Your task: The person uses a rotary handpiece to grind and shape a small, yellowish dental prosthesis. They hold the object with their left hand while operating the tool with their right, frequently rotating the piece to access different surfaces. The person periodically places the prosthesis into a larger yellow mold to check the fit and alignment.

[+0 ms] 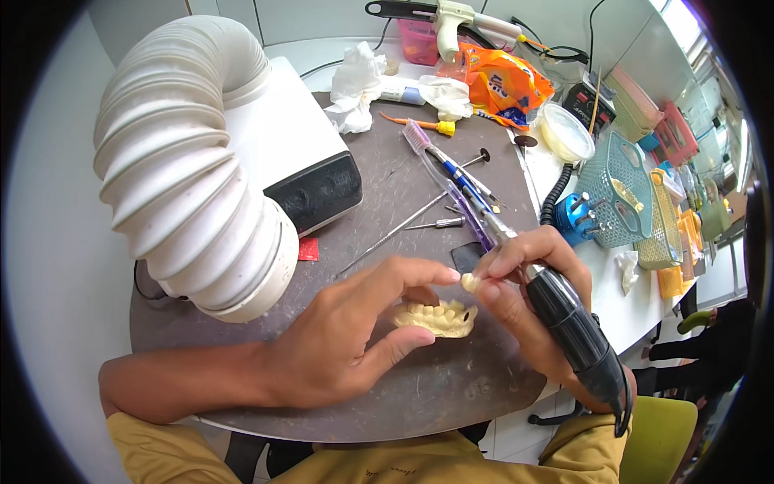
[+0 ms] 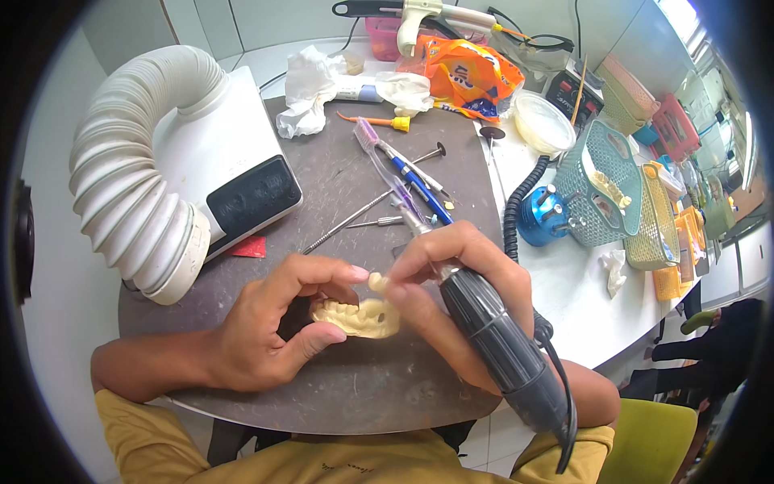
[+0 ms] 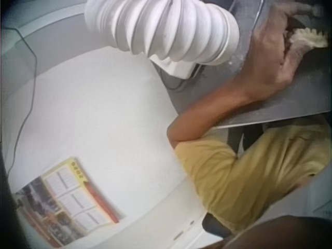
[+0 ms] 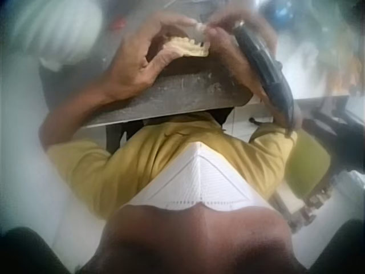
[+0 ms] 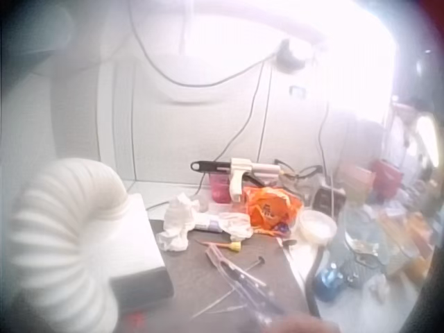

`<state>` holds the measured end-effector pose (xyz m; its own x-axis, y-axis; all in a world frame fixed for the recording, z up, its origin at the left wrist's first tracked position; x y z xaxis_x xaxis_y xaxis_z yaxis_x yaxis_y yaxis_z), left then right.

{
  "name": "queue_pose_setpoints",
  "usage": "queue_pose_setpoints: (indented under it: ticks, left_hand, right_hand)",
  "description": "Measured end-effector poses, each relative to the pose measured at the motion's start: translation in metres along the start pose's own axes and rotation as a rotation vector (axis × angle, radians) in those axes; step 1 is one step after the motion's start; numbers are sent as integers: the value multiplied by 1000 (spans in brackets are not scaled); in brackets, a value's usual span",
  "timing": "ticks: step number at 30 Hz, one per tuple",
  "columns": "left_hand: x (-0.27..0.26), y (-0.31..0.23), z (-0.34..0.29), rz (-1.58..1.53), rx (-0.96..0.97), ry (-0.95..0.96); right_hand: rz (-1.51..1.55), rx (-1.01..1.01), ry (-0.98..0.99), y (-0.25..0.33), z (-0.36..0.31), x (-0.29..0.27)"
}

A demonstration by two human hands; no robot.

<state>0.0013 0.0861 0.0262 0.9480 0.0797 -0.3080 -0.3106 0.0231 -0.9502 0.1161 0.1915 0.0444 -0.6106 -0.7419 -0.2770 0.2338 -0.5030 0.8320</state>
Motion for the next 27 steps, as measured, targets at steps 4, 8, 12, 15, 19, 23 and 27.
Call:
queue_pose_setpoints:
  ticks: [4,8,12,15,19,23,27]
  left_hand:
    - [-9,-8,-4,246,67,-164]
    - [-12,-24,-5,404,163,-242]
    - [-18,-9,-2,-109,29,-154]
    - [-12,2,-2,-354,-141,-55]
    - [-3,11,-3,-479,-353,11]
    - [2,17,-1,-552,-409,20]
    - [2,17,-3,-577,-375,13]
  right_hand:
    - [-23,-57,-51,6,1,-2]
    - [28,2,-54,11,-2,0]
    - [88,-25,-10,8,-5,14]
    - [72,-111,50,14,-1,22]
    - [76,-61,-38,4,-4,20]
    - [66,-66,-45,3,-4,20]
    - [48,-123,2,10,0,24]
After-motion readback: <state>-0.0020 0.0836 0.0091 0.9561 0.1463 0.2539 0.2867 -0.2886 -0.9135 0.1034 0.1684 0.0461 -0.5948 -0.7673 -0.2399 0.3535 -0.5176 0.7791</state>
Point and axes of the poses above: each hand's wrist, its own z-axis towards the middle knuckle, its own x-axis out of the palm, y = z × x, the point moved 9 cm from there along z, towards the middle knuckle, and after that the axes turned 15 degrees about -x, right-handed, at the moved point
